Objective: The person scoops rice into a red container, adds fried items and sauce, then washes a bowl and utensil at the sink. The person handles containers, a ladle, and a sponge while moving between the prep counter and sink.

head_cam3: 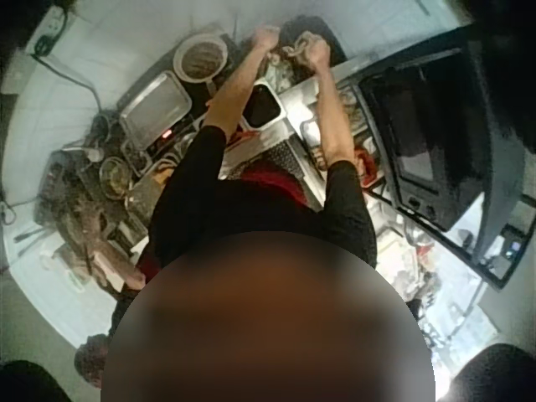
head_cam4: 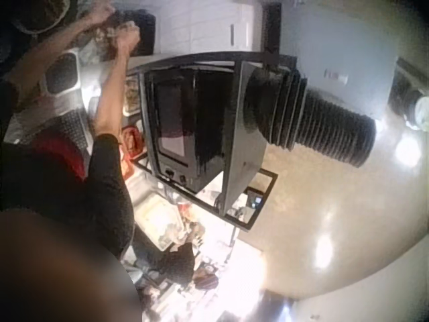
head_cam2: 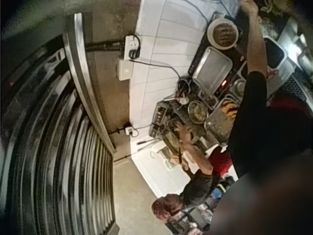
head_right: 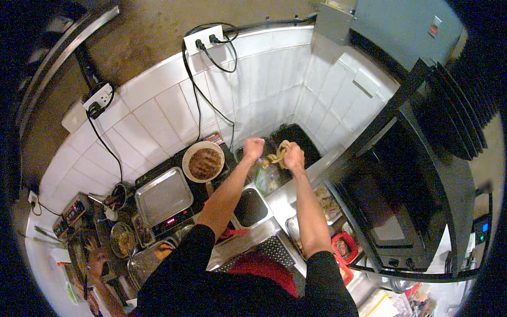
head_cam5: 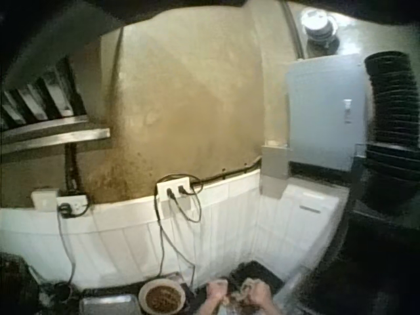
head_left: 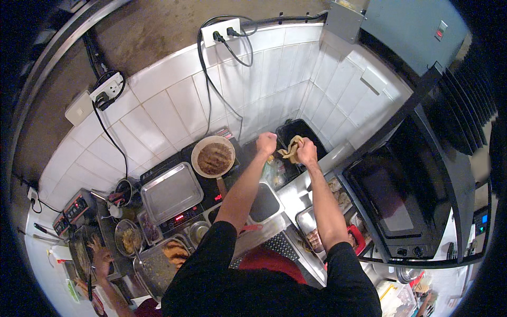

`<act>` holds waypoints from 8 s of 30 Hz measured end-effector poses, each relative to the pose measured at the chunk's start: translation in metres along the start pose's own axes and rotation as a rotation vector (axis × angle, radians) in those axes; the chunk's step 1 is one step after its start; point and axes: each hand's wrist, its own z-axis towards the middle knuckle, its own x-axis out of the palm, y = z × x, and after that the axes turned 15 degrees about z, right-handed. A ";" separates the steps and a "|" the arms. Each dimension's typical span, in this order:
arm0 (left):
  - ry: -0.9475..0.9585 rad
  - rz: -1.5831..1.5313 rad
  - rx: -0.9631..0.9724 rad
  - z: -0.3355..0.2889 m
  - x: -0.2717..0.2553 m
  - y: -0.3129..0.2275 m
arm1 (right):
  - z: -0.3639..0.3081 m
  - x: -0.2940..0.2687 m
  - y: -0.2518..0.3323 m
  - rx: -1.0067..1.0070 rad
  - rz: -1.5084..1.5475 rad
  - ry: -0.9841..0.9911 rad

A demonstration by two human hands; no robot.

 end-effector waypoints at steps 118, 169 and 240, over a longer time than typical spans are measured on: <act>0.088 -0.074 -0.185 -0.321 -0.165 0.144 | -0.297 0.479 0.378 -1.229 -0.321 1.004; 0.600 -0.258 -0.168 -0.367 -0.172 0.138 | -0.329 0.185 0.254 -0.241 0.913 1.001; 1.124 0.305 0.134 -0.637 -0.030 0.028 | -0.665 -0.341 -0.102 0.135 -0.078 -0.428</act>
